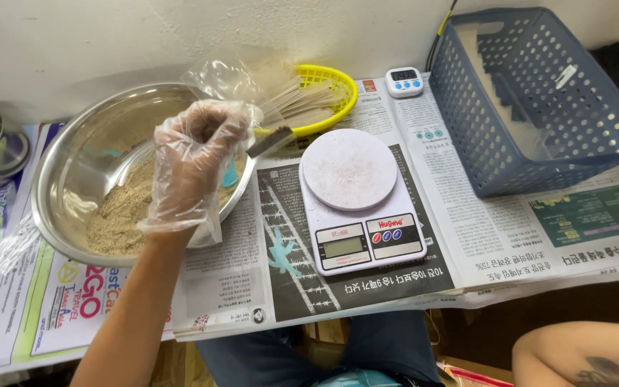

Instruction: Scooping powder into small plastic bags, weighing them on a digital scale, and placing them in a storage crate.

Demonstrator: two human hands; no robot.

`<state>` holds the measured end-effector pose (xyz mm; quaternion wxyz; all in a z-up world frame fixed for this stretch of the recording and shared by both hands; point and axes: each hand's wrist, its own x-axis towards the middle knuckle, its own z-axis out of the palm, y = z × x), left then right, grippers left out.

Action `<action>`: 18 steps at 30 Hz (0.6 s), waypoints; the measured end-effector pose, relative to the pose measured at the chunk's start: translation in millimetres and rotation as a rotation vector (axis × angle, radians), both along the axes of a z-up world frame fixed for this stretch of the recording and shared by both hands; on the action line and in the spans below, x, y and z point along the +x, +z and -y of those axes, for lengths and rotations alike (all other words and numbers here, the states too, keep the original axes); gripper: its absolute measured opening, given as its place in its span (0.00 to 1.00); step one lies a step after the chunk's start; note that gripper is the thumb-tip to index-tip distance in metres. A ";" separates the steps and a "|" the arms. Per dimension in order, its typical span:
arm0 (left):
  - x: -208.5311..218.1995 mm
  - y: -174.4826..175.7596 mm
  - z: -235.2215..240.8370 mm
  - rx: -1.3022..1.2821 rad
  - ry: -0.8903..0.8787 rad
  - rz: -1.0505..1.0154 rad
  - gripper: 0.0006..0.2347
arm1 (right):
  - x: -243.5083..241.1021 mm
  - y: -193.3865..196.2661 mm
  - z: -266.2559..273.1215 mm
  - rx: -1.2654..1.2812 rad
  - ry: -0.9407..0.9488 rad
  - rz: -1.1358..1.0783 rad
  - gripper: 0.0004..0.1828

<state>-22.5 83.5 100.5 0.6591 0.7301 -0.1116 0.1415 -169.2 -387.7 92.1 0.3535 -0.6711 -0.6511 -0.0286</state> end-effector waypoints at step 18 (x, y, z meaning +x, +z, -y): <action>-3.9 -8.6 -72.3 0.405 0.108 0.487 0.08 | 189.8 64.0 -327.2 0.070 -0.376 0.274 0.15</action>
